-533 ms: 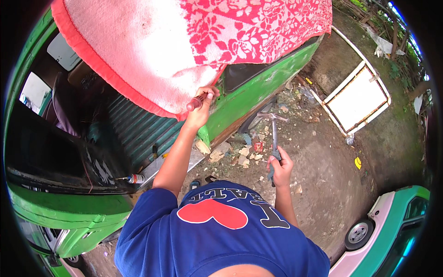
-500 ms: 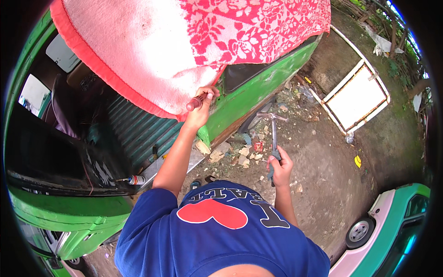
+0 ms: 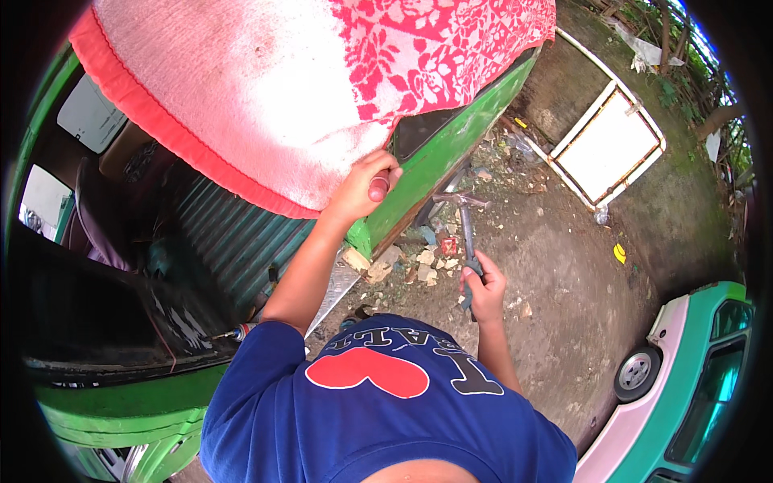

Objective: The person uses a hammer and a chisel to chip away at the lower edge of a green vehicle's body panel. They repeatedly strike the chisel to remove material from the metal surface.

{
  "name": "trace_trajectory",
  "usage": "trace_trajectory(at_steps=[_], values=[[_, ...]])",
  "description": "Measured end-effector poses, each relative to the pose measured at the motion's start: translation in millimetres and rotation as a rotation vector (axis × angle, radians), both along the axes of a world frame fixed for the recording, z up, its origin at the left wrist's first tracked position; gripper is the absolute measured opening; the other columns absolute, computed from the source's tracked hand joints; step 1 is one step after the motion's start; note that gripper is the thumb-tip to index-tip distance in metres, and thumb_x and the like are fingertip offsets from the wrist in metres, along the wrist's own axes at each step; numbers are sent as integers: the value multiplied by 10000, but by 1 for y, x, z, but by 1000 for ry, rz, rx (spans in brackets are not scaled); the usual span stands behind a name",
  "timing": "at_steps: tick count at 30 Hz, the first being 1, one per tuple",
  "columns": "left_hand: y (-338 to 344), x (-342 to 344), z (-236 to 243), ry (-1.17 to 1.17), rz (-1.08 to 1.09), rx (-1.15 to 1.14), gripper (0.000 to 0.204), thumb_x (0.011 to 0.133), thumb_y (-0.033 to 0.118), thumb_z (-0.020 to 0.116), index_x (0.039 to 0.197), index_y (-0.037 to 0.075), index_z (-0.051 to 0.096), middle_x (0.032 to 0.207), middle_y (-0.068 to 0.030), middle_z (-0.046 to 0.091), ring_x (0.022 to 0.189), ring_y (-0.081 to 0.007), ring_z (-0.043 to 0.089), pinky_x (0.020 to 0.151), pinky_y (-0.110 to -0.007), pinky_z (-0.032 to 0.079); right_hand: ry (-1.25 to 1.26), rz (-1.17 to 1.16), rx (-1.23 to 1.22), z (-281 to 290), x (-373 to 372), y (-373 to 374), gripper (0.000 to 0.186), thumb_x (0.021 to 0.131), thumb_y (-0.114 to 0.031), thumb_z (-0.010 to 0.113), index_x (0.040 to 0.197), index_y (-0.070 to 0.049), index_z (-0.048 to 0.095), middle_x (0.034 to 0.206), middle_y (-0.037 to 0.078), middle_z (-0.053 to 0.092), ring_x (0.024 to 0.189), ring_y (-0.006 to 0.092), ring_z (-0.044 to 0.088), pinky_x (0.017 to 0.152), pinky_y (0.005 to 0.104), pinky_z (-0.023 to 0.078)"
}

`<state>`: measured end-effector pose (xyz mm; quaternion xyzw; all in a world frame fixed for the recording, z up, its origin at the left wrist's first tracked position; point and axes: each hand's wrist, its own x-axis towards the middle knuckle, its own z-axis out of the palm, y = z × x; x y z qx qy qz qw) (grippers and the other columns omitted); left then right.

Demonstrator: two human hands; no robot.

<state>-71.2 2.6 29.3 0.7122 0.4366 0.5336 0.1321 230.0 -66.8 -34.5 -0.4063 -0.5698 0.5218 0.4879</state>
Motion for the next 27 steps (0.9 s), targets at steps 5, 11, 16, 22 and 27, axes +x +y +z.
trace_trajectory(at_steps=[5,11,16,22,27], values=[[3,7,3,-20,54,-50,172,921,142,631,859,11,538,817,-135,565,781,-304,565,740,-381,456,-45,-31,155,12,-18,-12,423,939,-39,567,1347,47,495,781,60,606,601,105,544,554,242,457],[8,13,12,-46,80,-116,207,941,180,620,861,11,531,789,-130,545,753,-273,552,727,-366,453,-158,-7,904,60,-35,-23,431,897,-26,632,1325,-48,581,878,141,646,624,174,614,542,293,464],[13,14,18,-37,99,-113,202,920,179,634,855,11,540,814,-166,586,793,-334,577,713,-408,458,-541,59,787,94,-50,-17,517,831,40,657,1325,-105,600,726,117,546,543,205,544,504,329,433],[18,17,8,-65,80,-106,175,961,173,590,874,23,568,766,-112,581,732,-193,564,689,-347,464,-394,-65,888,93,-46,-12,525,840,64,639,1335,-102,593,704,105,540,531,185,516,511,300,439],[29,10,5,-103,113,-144,167,944,180,591,926,14,578,878,-180,636,822,-379,619,742,-404,491,-285,-55,834,103,-31,-3,532,840,59,645,1342,-106,588,727,104,582,568,130,550,508,294,449]])
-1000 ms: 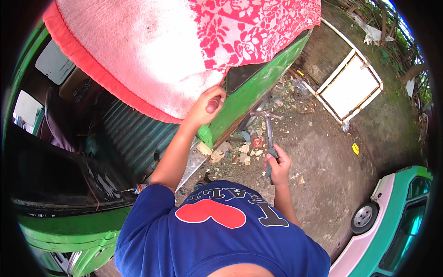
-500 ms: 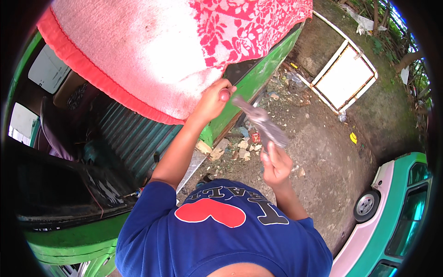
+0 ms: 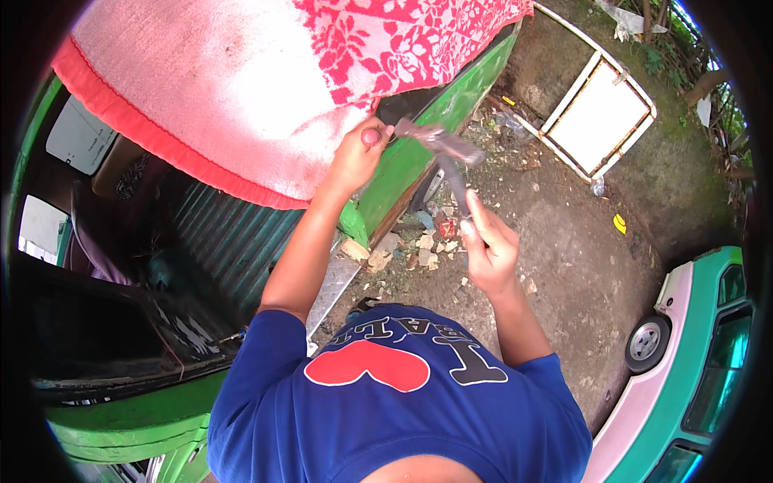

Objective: The person uses a hammer and a chisel to chip away at the lower edge of a green vehicle's body panel. They repeatedly strike the chisel to remove material from the metal surface.

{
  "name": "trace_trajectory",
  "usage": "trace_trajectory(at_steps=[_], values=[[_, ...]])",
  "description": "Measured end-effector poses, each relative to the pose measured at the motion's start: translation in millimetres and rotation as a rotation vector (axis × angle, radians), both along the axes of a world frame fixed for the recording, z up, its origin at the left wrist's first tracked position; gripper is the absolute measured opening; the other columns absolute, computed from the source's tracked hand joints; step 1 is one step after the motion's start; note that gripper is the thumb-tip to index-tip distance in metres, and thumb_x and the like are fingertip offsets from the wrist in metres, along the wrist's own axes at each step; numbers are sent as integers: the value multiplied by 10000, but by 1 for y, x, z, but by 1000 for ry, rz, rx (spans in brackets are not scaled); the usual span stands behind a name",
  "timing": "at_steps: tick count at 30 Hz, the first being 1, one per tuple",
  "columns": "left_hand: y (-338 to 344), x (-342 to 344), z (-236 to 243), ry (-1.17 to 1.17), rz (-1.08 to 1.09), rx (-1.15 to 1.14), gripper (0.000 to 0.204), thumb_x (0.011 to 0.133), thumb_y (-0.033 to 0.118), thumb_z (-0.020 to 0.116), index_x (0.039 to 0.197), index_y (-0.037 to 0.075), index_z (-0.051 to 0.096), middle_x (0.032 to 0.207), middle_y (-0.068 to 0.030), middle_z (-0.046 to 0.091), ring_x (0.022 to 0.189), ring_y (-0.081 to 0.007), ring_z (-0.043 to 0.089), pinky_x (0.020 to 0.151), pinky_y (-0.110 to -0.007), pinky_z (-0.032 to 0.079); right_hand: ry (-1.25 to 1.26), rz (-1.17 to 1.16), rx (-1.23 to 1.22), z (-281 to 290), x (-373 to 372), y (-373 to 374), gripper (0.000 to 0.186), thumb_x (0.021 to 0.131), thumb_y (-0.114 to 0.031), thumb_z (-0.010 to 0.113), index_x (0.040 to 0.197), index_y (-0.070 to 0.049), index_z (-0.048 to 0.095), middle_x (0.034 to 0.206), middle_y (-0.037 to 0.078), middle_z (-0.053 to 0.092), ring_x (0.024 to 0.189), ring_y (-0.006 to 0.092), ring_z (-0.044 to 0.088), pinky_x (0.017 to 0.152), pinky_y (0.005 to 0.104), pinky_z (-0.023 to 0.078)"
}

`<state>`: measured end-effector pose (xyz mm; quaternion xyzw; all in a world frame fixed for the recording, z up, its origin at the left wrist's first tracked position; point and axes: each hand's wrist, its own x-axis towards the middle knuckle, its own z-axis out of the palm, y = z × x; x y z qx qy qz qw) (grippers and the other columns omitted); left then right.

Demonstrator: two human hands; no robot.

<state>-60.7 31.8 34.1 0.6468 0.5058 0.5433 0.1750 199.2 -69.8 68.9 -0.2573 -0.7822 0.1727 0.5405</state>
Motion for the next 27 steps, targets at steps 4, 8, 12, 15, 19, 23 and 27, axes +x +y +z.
trace_trajectory(at_steps=[4,8,12,15,19,23,27], values=[[-1,10,5,128,1,88,198,951,212,590,955,15,580,881,-207,626,830,-383,613,755,-402,487,-114,-59,144,6,-3,4,528,841,71,637,1334,-113,597,725,109,584,552,152,550,517,286,453],[-2,12,5,69,37,41,208,962,216,569,998,12,593,870,-226,622,846,-405,621,762,-420,483,-81,-11,26,18,1,7,543,828,36,670,1341,-125,591,697,113,554,522,197,531,504,320,454],[14,11,10,120,76,-73,309,956,291,578,998,-14,600,875,-243,642,837,-405,628,774,-424,487,-109,-31,104,20,-1,16,527,846,6,665,1346,-141,585,668,102,526,531,214,526,528,334,458],[18,4,18,172,127,-272,338,960,308,571,992,-26,607,865,-231,655,821,-359,634,773,-423,486,-314,-76,-145,11,0,45,501,864,-21,657,1347,-134,580,657,106,518,545,232,529,537,350,453],[17,-3,0,153,167,-167,282,982,261,540,946,-13,601,800,-159,646,780,-236,628,743,-379,485,16,-6,-251,9,10,23,444,905,-16,621,1344,-59,569,742,118,617,597,126,514,568,290,445],[13,0,7,-90,65,-127,171,974,169,524,972,5,570,827,-85,613,758,-164,566,701,-306,457,152,23,-163,2,28,32,437,894,19,615,1327,22,559,904,95,666,666,101,535,617,240,448],[-10,0,-8,-188,58,22,63,957,43,515,1000,14,551,901,-34,601,762,-95,516,679,-247,433,172,42,-294,-12,45,36,444,907,6,614,1346,11,546,786,31,606,644,69,506,590,232,432]])
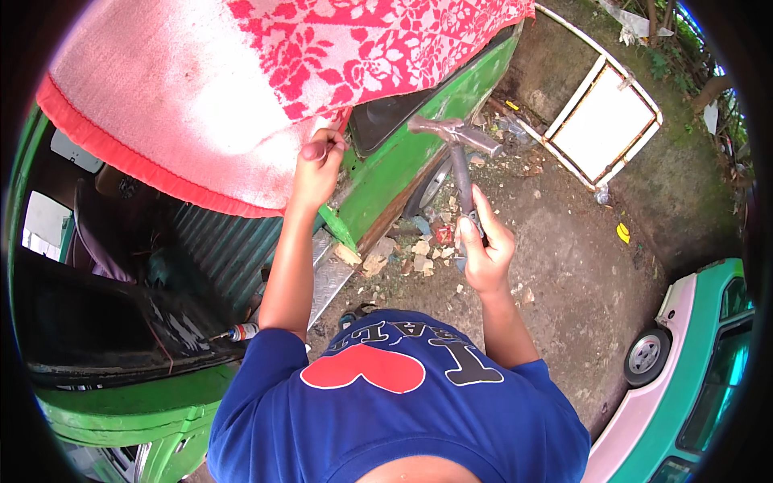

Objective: The person uses a hammer and a chisel to chip away at the lower edge of a green vehicle's body panel. They repeatedly strike the chisel to remove material from the metal surface.

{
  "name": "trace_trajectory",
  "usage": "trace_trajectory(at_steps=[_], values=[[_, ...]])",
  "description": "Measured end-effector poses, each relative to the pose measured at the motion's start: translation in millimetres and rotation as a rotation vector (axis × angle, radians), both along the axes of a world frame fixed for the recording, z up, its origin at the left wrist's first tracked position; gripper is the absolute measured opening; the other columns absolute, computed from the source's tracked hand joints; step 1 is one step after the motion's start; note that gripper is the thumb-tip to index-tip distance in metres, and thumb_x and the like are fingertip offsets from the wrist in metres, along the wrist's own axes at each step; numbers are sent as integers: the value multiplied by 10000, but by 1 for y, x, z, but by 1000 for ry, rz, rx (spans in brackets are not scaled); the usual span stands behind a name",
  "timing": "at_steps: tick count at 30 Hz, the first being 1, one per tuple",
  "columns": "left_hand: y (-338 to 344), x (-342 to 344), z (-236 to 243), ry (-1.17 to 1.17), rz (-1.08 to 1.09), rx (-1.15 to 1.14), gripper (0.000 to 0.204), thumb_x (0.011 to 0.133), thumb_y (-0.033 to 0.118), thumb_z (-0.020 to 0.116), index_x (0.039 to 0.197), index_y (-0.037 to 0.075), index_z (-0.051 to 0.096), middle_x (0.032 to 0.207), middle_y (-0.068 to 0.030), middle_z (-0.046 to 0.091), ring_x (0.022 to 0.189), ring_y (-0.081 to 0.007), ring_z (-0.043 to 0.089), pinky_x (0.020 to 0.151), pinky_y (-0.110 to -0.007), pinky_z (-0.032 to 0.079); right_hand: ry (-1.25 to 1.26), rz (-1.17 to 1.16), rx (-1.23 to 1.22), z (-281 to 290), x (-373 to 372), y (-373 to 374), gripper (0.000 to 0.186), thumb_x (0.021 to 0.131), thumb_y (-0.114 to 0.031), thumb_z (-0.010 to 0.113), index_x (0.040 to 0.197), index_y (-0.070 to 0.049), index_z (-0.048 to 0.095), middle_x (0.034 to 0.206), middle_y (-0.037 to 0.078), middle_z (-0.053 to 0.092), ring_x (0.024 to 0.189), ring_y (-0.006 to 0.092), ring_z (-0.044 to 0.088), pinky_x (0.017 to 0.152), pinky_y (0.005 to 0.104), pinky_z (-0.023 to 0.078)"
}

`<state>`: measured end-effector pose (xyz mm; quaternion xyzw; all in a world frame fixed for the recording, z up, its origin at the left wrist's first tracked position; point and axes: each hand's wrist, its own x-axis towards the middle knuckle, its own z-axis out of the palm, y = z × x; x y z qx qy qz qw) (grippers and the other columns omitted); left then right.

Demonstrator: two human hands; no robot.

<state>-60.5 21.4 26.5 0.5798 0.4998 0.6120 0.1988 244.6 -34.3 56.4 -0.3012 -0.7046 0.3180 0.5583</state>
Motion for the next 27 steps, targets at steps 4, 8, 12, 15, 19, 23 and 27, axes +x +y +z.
trace_trajectory(at_steps=[4,8,12,15,19,23,27], values=[[-22,6,-12,-126,33,-50,123,939,-39,493,1020,7,573,1017,-55,612,900,-110,550,830,-261,458,46,10,-85,-11,8,3,450,919,0,606,1363,-3,535,737,6,577,616,59,498,569,227,428],[-25,4,-26,-13,68,129,136,929,-75,484,965,-5,595,1070,-86,621,1016,-150,576,922,-289,449,87,43,-165,-21,16,9,456,924,1,602,1373,-15,529,696,-11,558,603,51,496,560,225,431],[-27,13,-25,21,93,203,134,917,-87,494,936,-4,597,1086,-111,630,1027,-186,588,943,-315,448,83,44,-218,-28,23,14,460,922,0,606,1376,-28,531,682,-21,553,591,45,488,552,222,429],[-25,17,-28,-4,116,210,130,913,-89,500,936,-2,595,1083,-120,635,1023,-198,591,943,-327,450,81,58,-247,-28,25,15,462,922,-5,610,1376,-35,533,683,-23,555,586,43,485,547,222,427],[-25,20,-25,-2,126,234,127,920,-79,494,934,-1,593,1073,-116,635,1033,-190,583,945,-323,446,39,61,-238,-28,27,17,459,921,-13,617,1372,-37,538,695,-22,563,587,42,483,545,220,426],[-21,18,-24,-20,134,153,128,930,-66,481,932,-2,592,1074,-106,631,1033,-171,573,947,-307,437,11,109,-216,-31,27,21,460,946,-41,595,1396,-26,503,769,-9,594,600,43,504,523,203,421],[-17,19,-21,-110,128,171,127,891,-82,514,929,-2,605,1003,-87,658,946,-170,605,875,-290,463,-8,89,-229,-25,19,16,447,912,-14,623,1354,-28,555,719,-15,572,609,48,482,566,220,422]])
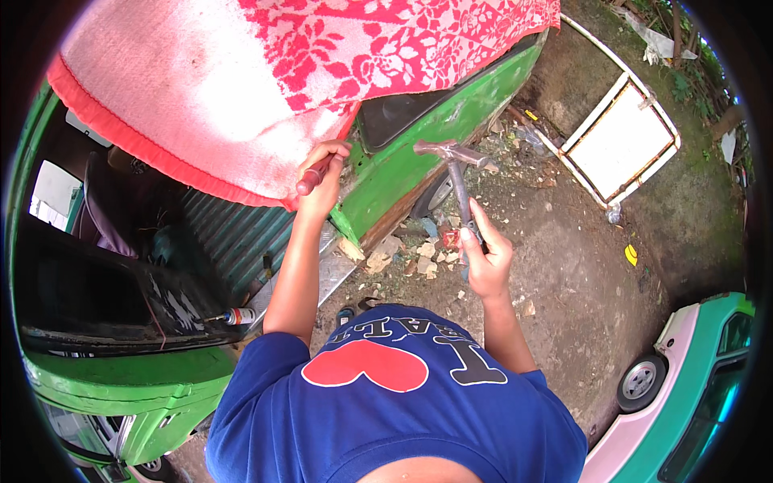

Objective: The person uses a hammer and a chisel to chip away at the lower edge of a green vehicle's body panel. They repeatedly strike the chisel to remove material from the metal surface.

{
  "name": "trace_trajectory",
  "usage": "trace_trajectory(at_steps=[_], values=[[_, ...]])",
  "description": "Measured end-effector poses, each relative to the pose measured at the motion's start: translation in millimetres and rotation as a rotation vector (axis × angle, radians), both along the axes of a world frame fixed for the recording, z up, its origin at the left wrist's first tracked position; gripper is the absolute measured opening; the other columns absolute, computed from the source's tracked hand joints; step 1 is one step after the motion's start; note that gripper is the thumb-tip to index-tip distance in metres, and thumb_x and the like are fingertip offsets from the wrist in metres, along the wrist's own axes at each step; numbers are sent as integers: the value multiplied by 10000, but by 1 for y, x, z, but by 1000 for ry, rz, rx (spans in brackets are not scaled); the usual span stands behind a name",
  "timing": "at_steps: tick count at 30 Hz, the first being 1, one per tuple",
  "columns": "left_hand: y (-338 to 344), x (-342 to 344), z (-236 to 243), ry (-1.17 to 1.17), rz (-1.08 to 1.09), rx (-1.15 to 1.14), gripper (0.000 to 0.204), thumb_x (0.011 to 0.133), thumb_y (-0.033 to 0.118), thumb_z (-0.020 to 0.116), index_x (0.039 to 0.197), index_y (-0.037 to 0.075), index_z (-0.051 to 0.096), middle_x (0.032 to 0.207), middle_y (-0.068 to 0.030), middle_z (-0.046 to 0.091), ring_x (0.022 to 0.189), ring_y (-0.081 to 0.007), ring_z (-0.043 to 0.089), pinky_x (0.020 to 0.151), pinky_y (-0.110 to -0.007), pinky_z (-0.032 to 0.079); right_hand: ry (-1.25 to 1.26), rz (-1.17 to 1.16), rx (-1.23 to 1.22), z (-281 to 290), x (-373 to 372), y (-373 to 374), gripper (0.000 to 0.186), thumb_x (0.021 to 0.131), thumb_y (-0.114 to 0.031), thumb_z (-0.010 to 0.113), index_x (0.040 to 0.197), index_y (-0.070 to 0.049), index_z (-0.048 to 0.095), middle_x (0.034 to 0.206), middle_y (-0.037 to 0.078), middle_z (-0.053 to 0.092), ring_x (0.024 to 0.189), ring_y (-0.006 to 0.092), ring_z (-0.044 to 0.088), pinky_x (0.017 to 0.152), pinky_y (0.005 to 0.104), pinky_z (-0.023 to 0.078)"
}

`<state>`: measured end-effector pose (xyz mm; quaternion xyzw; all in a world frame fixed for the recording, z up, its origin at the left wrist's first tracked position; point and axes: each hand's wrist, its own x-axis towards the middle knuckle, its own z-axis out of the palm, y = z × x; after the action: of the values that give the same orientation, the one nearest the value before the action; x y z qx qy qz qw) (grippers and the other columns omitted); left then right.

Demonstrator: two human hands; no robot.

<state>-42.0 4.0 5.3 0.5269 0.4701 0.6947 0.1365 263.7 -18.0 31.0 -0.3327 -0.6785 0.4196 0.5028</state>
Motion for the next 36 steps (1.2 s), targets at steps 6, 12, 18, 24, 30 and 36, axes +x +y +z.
trace_trajectory(at_steps=[6,12,18,24,30,36], values=[[-2,-4,10,71,-20,-49,115,907,-55,513,945,2,605,1031,-84,649,963,-158,590,886,-288,456,-76,49,69,5,-11,-3,452,894,-12,637,1340,-31,567,731,13,577,621,66,481,584,234,418],[-5,-6,19,133,-50,-147,110,950,-14,490,966,-9,599,1039,-69,638,977,-137,573,915,-274,440,-77,44,96,5,-22,-10,444,884,-2,642,1323,-44,587,751,40,599,630,77,484,585,242,421],[0,-11,32,188,-89,-221,120,960,45,493,972,7,606,880,-41,628,851,-126,578,821,-275,464,-84,113,476,43,-50,-26,478,846,35,653,1307,-81,612,732,94,600,564,173,539,532,283,451],[5,-8,54,325,-92,-132,115,878,74,568,947,17,640,864,-98,647,808,-157,612,772,-308,484,-391,11,519,62,-64,-18,494,858,19,631,1322,-151,611,649,89,512,507,206,506,485,319,430],[3,-21,46,117,-114,-285,110,918,65,539,936,3,628,794,-43,603,768,-102,545,742,-272,459,-14,49,455,63,-55,-33,448,875,12,639,1319,-24,586,720,74,562,592,137,483,576,267,425],[-17,-13,28,361,-78,-48,97,957,51,533,987,3,613,896,-58,590,829,-133,537,769,-268,440,-31,-5,292,35,-44,-31,444,883,-1,640,1323,-12,579,745,72,588,625,121,499,605,262,438]])
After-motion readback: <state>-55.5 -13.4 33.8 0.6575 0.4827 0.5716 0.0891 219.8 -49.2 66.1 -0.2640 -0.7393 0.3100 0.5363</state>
